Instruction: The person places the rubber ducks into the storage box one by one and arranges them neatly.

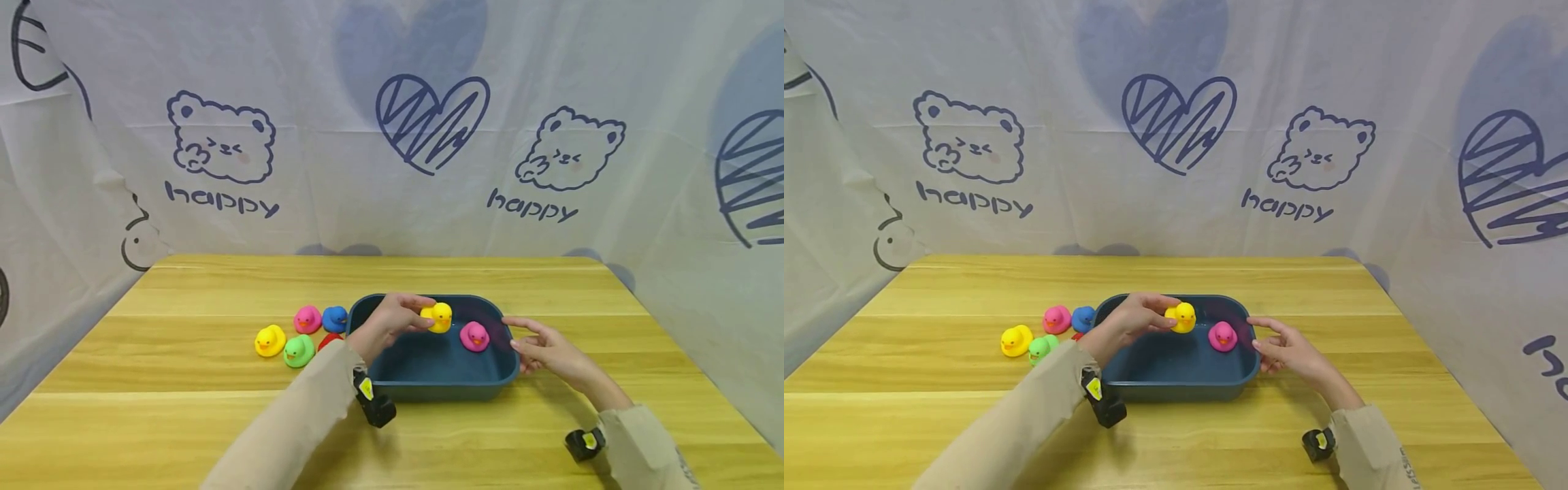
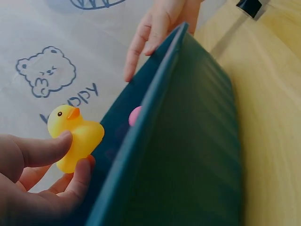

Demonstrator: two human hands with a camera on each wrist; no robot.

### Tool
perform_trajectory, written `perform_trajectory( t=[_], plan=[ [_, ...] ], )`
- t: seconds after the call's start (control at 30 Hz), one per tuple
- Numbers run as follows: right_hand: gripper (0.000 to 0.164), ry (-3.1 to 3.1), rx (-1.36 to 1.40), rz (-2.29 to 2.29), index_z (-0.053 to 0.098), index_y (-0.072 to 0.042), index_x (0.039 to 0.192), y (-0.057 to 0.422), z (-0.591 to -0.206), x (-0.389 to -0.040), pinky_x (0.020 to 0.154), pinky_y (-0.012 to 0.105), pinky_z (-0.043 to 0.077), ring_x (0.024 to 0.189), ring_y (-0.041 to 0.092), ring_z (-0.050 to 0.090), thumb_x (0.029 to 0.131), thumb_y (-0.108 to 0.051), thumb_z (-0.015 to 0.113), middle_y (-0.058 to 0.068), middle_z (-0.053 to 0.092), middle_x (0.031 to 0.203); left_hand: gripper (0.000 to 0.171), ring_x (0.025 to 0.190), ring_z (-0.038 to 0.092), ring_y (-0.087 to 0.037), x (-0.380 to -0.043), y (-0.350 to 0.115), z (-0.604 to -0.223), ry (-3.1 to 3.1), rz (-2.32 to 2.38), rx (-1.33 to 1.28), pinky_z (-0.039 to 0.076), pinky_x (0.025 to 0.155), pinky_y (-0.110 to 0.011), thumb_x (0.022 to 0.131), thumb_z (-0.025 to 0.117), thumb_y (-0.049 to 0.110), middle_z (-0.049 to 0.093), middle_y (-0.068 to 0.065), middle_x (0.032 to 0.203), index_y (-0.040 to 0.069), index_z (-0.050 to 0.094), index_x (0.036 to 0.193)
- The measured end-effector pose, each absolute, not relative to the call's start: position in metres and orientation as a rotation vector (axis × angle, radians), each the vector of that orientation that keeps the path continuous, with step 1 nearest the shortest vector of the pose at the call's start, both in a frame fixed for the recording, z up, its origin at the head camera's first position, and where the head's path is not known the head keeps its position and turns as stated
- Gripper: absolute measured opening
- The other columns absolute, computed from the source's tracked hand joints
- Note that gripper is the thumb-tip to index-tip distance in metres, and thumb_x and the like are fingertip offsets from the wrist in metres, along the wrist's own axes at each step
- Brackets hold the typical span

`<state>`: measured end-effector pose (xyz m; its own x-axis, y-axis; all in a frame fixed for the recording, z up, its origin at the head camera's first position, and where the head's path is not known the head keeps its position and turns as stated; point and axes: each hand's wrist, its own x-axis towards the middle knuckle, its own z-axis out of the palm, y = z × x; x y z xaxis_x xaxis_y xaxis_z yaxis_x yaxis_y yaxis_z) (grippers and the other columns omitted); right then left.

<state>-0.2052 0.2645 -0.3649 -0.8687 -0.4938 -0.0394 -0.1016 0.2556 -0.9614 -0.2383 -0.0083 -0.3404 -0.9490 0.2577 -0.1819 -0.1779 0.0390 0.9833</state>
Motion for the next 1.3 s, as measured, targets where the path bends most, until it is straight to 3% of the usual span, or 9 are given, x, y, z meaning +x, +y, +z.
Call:
perform_trajectory(
  t=[0.37,0.83,1.3],
  plan=[
    [0.056,2.202,-0.553,-1.652,0.021,0.007,0.136,0.265,-0.367,-0.205,0.055,0.028,0.046,0.056,0.015,0.053,0.093,-0.015,0.049,0.005,0.050,0.063,0.043,0.080,0.055,-0.020,-0.242,0.006,-0.358,1.863,2.053,-0.060,0.050,0.075,-0.030,0.075,0.055,-0.021,0.056,-0.021,0.113,-0.006,0.057,0.116],
    [0.056,2.205,-0.556,-1.647,0.021,0.007,0.136,0.265,-0.368,-0.207,0.054,0.028,0.046,0.058,0.017,0.054,0.093,-0.016,0.049,0.006,0.051,0.063,0.043,0.074,0.051,-0.018,-0.244,0.009,-0.362,1.992,1.809,-0.129,0.050,0.072,-0.028,0.075,0.050,-0.023,0.056,-0.016,0.113,-0.003,0.061,0.111],
    [0.057,2.209,-0.525,-1.634,0.021,0.006,0.137,0.265,-0.366,-0.206,0.055,0.028,0.046,0.058,0.017,0.054,0.092,-0.017,0.050,0.007,0.052,0.064,0.037,0.062,0.049,-0.014,-0.241,0.007,-0.358,2.191,1.582,-0.145,0.047,0.056,-0.022,0.077,0.057,-0.013,0.059,-0.011,0.108,0.006,0.067,0.107]
  ],
)
